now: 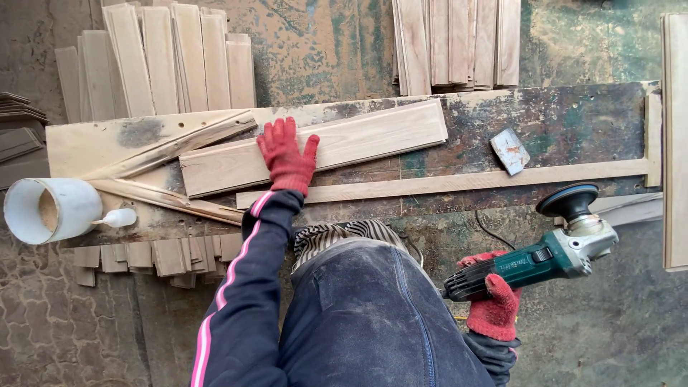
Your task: Sanding several wood planks using a power angle grinder equipped with a sanding disc.
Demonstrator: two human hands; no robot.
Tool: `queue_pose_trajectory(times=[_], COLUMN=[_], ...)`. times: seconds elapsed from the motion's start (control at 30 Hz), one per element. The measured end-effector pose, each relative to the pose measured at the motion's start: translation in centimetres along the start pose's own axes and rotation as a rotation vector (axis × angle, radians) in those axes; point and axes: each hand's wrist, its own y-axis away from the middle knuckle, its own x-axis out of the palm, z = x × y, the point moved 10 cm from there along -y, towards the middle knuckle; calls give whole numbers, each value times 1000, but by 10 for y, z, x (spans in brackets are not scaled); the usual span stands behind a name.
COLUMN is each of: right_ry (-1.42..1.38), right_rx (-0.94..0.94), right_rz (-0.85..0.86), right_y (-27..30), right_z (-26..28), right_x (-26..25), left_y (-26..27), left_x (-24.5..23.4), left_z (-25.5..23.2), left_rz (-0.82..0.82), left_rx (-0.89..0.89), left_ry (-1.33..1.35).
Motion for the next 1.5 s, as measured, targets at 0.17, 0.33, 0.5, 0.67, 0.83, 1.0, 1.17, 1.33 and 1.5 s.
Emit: queue_pose_trajectory(times=[0.17,0.33,0.5,0.67,0.83,1.0,1.17,1.33,1.5], right_ry=[53,78,128,171,141,161,215,377,730], right_rx=[-3,36,60,61,17,13,13,48,113], right_rz=[-6,-53,-72,-44,-2,35,101,123,370], right_y=[9,9,7,4,0,-3,-4,-16,4], right_z=[1,-2,-6,-5,-4,-3,-14,-54,-113], right_x=[-4,-8,-5,0,5,24,55,106,190], left_y=[4,22,25,27,27,24,64,167,168], left_x=[27,34,24,-9,-21,1,-7,-8,-14], left_z=[-22,-57,-59,-22,-27,-14,-72,-200,-128], left_rz=[-76,-100,-101,-109,-125,-109,70,958,888], left_rx=[176,306,367,375,434,366,181,17,-453], left_ry=[-54,32,95,80,95,43,344,1326,1536])
